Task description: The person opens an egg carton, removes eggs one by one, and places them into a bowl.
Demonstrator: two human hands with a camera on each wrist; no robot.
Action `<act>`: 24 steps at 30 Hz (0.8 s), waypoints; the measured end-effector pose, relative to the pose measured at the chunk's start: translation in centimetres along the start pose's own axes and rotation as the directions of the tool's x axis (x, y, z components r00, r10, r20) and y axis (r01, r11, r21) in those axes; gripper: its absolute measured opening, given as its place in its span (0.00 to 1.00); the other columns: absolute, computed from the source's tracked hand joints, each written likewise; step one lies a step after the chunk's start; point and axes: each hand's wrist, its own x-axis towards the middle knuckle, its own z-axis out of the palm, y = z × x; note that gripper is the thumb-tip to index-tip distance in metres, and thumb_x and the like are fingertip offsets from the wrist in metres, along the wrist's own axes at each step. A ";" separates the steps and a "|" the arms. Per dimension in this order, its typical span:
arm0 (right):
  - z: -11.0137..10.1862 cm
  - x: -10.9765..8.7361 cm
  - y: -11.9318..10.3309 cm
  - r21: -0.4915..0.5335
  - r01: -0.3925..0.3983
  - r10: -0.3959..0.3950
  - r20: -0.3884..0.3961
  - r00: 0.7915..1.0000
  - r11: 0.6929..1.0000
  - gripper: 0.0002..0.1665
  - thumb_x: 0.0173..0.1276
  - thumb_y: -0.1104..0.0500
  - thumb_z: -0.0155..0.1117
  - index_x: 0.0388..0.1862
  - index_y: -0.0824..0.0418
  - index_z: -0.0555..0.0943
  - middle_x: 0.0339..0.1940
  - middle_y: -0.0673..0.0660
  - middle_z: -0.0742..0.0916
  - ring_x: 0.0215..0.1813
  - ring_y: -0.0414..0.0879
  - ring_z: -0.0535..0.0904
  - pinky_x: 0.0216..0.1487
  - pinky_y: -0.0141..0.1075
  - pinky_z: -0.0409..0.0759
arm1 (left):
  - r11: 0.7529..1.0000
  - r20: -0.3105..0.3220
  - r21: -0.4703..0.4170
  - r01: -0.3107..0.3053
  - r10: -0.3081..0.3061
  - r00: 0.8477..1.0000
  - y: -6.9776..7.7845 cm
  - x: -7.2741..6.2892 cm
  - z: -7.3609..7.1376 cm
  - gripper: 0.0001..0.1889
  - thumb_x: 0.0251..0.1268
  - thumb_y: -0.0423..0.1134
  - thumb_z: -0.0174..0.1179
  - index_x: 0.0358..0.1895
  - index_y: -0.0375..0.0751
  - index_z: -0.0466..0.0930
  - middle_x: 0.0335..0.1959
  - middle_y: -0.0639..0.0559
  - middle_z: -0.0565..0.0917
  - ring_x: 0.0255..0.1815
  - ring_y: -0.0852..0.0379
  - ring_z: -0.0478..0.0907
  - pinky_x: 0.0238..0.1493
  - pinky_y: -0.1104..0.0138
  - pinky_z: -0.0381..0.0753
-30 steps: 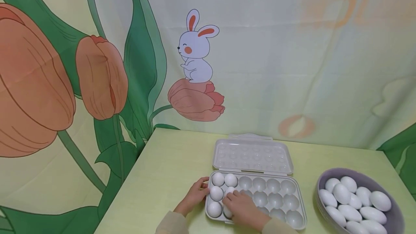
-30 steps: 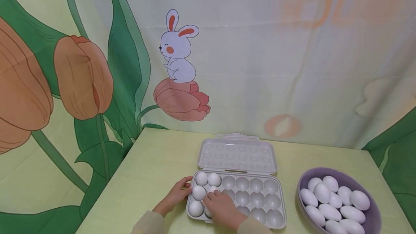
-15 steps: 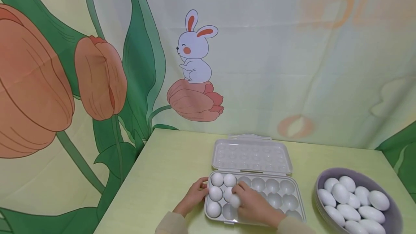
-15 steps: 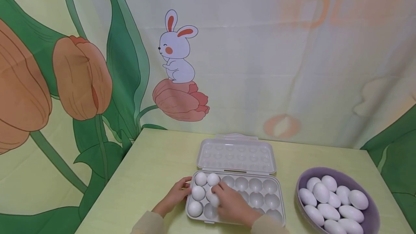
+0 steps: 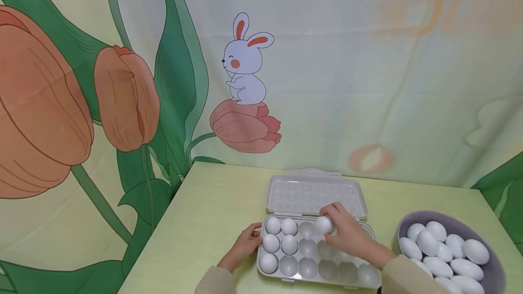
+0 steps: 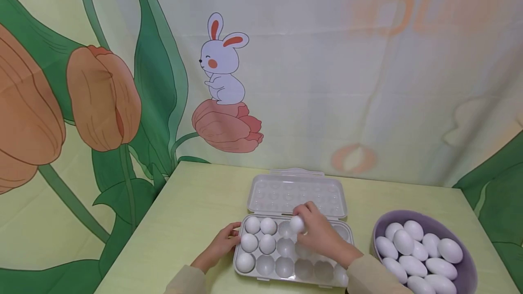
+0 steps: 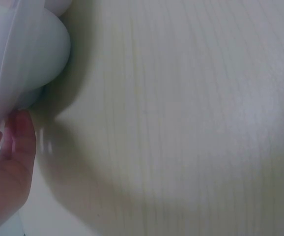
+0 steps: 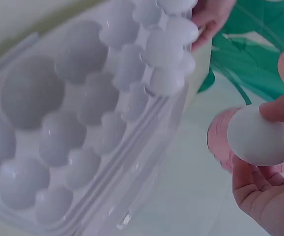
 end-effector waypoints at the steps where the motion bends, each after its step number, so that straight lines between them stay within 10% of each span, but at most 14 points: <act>1: -0.6 0.0 0.3 0.002 0.002 -0.002 -0.019 1.000 1.000 0.25 0.34 0.71 0.64 0.36 0.58 0.72 0.36 0.52 0.74 0.33 0.41 0.71 0.31 0.30 0.71 | 1.000 -0.001 0.000 0.000 0.000 1.000 0.4 -0.2 0.0 0.23 0.56 0.25 0.45 0.58 0.24 0.60 0.37 0.36 0.71 0.33 0.55 0.71 0.28 0.67 0.74; 12: -7.9 -1.0 5.0 0.074 -0.227 0.226 0.013 0.974 0.971 0.22 0.48 0.65 0.64 0.45 0.64 0.72 0.42 0.61 0.76 0.35 0.45 0.70 0.28 0.32 0.70 | 1.000 -0.006 -0.002 -0.004 0.004 1.000 1.8 -1.0 0.0 0.23 0.57 0.25 0.45 0.58 0.24 0.60 0.37 0.36 0.70 0.32 0.56 0.71 0.28 0.67 0.74; 24: -13.8 -3.9 11.2 -0.080 -0.429 0.436 0.122 0.892 0.900 0.31 0.58 0.52 0.57 0.55 0.70 0.67 0.43 0.67 0.78 0.36 0.48 0.73 0.28 0.35 0.70 | 1.000 0.001 -0.006 0.007 -0.007 1.000 -1.3 0.9 0.0 0.23 0.57 0.27 0.46 0.59 0.27 0.60 0.38 0.38 0.71 0.32 0.56 0.71 0.27 0.67 0.75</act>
